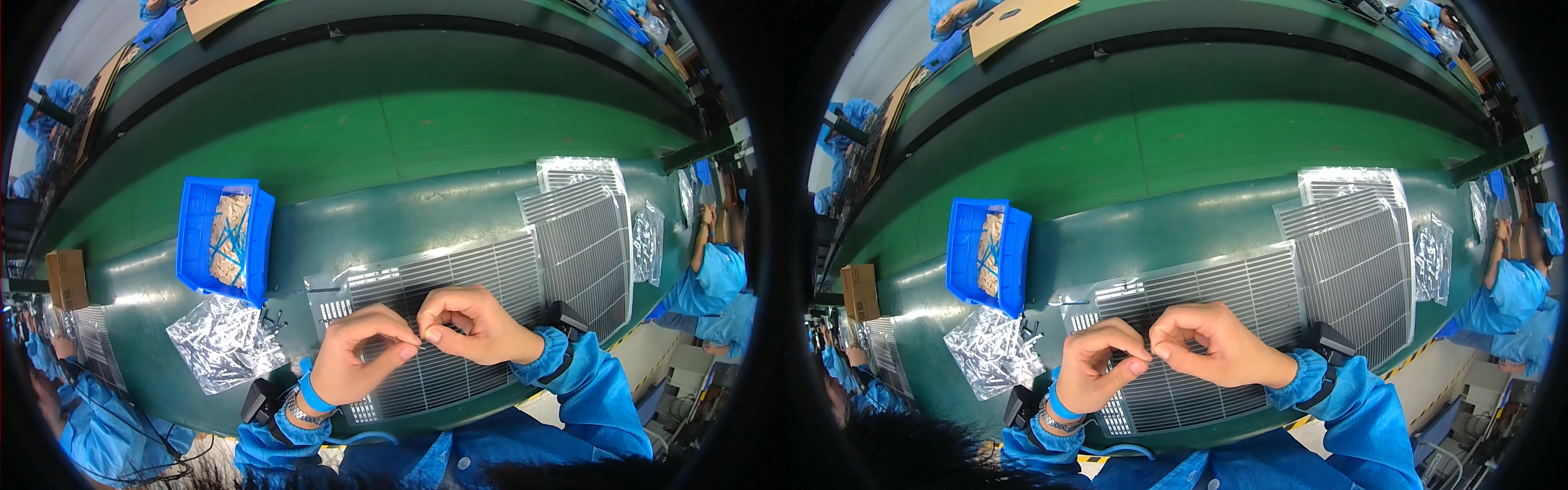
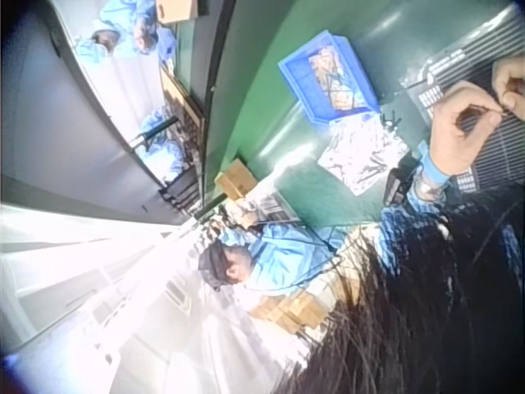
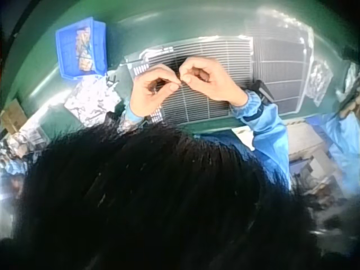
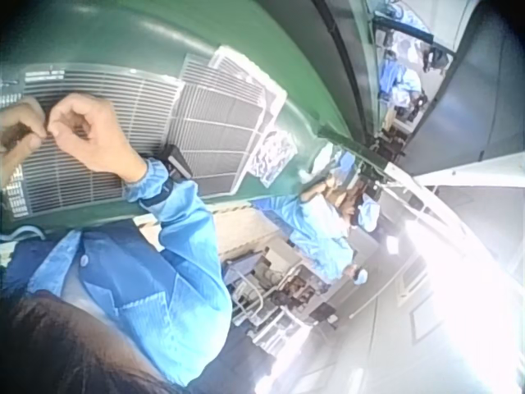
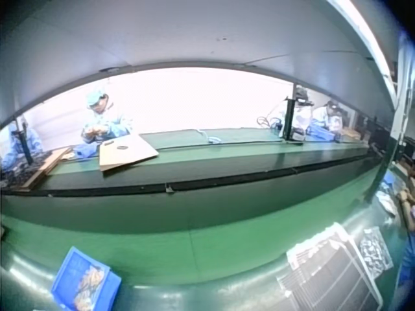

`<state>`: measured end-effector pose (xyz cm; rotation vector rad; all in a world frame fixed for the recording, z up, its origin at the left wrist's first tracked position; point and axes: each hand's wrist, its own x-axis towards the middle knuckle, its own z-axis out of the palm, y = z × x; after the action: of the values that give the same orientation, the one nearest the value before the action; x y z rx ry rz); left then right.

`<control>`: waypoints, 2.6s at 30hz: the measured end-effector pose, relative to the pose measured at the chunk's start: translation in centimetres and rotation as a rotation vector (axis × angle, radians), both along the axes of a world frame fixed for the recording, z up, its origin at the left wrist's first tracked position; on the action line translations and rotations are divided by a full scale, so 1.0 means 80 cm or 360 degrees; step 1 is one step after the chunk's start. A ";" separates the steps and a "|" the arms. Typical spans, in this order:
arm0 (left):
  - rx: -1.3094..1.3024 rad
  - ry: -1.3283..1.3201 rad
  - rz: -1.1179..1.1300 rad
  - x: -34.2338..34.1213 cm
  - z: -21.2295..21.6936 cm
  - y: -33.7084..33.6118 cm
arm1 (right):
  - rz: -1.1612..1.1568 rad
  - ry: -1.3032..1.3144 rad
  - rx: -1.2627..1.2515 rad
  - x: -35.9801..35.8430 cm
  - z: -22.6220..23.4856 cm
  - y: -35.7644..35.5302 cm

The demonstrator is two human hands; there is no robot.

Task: Assemble small silver strips into a grid-like component on a production line.

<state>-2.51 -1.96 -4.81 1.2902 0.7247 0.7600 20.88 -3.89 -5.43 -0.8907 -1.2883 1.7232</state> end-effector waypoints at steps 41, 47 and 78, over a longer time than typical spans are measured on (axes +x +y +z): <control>-0.0202 -0.0336 0.0121 0.012 -0.011 -0.011 | 0.0126 0.0279 -0.0370 -0.007 -0.010 -0.014; -0.0259 -0.0367 0.0300 0.002 -0.013 -0.012 | -0.0240 -0.0369 0.0247 -0.003 0.010 0.000; 0.0598 0.0697 0.0976 -0.094 0.066 0.015 | -0.0987 -0.0283 0.0711 0.019 0.041 0.013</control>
<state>-10.05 -0.78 0.47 1.6180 1.4207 1.1590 22.39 -2.84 -2.19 -1.0443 -1.2633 0.8511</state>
